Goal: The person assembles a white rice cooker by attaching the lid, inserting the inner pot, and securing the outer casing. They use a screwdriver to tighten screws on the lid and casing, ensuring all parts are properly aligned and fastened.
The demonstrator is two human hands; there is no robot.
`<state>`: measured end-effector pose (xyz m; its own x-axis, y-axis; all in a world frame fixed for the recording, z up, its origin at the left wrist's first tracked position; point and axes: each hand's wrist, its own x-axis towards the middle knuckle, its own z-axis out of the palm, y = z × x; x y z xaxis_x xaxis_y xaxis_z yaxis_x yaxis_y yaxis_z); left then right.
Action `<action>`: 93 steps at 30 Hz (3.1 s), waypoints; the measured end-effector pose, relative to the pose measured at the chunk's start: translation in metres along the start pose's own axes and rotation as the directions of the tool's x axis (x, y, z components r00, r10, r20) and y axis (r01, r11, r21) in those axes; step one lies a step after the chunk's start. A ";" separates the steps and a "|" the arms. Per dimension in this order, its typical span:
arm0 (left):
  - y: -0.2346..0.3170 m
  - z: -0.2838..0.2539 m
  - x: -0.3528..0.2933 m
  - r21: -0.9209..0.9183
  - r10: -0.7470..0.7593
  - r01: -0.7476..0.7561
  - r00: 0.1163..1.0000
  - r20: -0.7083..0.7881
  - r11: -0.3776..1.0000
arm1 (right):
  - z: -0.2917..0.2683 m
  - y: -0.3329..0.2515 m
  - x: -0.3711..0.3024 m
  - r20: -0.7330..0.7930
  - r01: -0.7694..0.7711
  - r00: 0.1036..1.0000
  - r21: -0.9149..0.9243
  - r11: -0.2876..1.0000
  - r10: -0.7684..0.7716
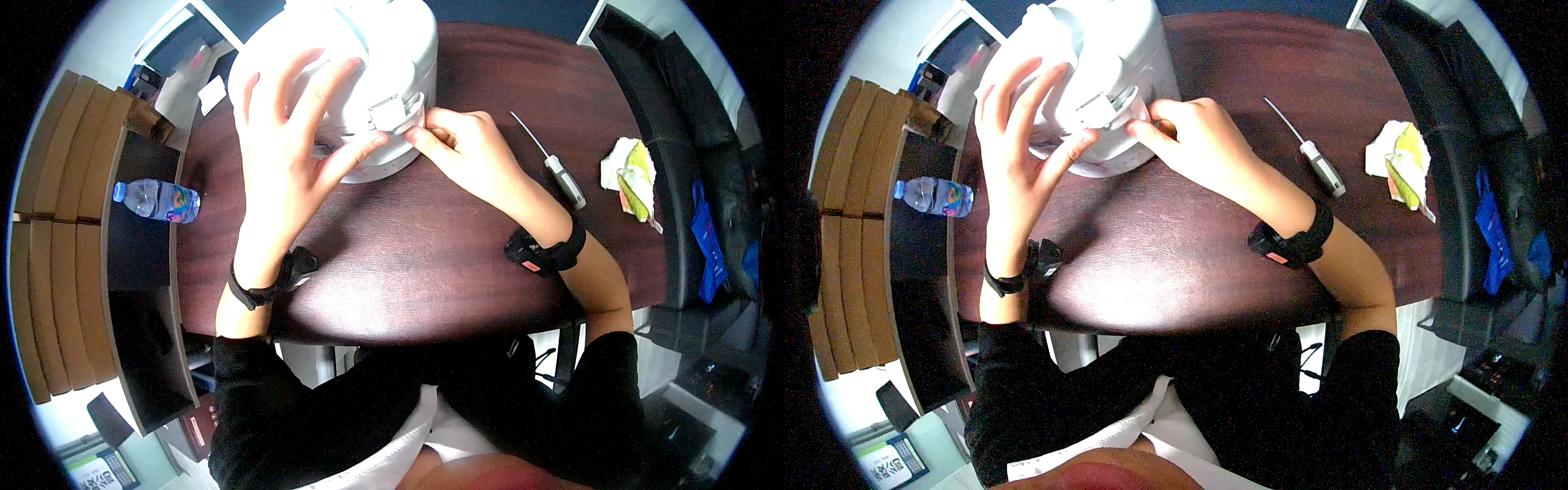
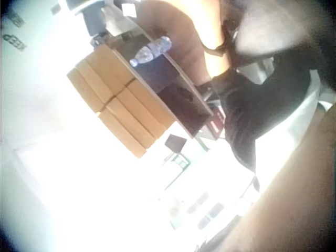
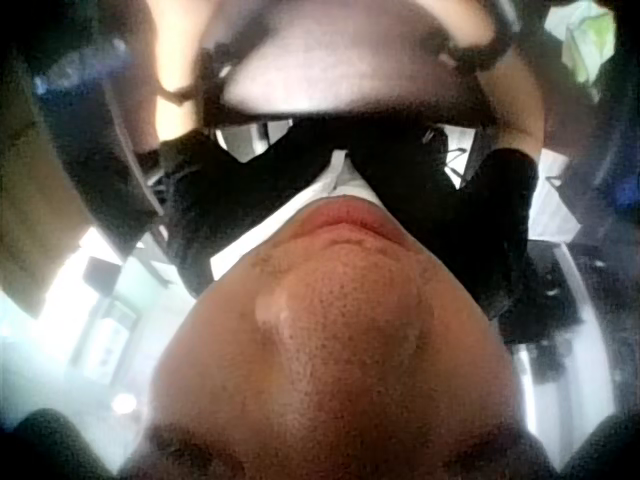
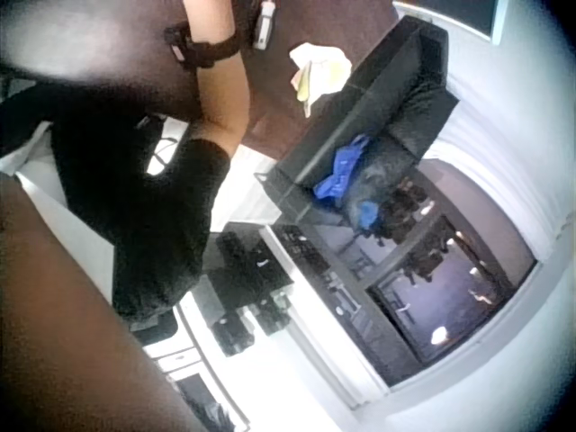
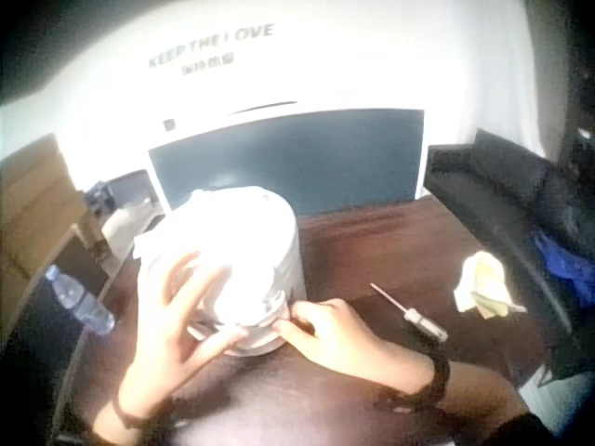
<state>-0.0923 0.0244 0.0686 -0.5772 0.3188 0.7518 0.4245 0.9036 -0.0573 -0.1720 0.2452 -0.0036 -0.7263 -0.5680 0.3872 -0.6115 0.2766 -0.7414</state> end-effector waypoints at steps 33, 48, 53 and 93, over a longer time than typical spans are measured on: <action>-0.008 0.002 -0.001 -0.004 0.045 -0.045 0.999 0.007 0.999 | -0.033 -0.024 0.026 0.147 0.124 0.986 -0.381 0.916 -0.073; -0.007 0.011 -0.003 -0.007 0.031 -0.032 0.997 -0.064 0.999 | -0.042 -0.016 0.040 -0.052 0.447 0.814 -0.581 0.681 -0.578; -0.005 0.012 -0.004 0.007 0.011 -0.011 0.998 -0.057 1.000 | -0.042 -0.016 0.052 0.002 0.541 0.788 -0.480 0.691 -0.616; -0.013 -0.015 0.006 -0.016 0.017 -0.015 0.993 0.113 1.000 | -0.048 -0.014 0.063 0.068 0.536 0.830 -0.367 0.760 -0.553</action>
<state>-0.0908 0.0102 0.0837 -0.6449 0.3644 0.6718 0.4442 0.8940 -0.0585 -0.2241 0.2429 0.0567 -0.2437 -0.6775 0.6939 -0.9695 0.1902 -0.1547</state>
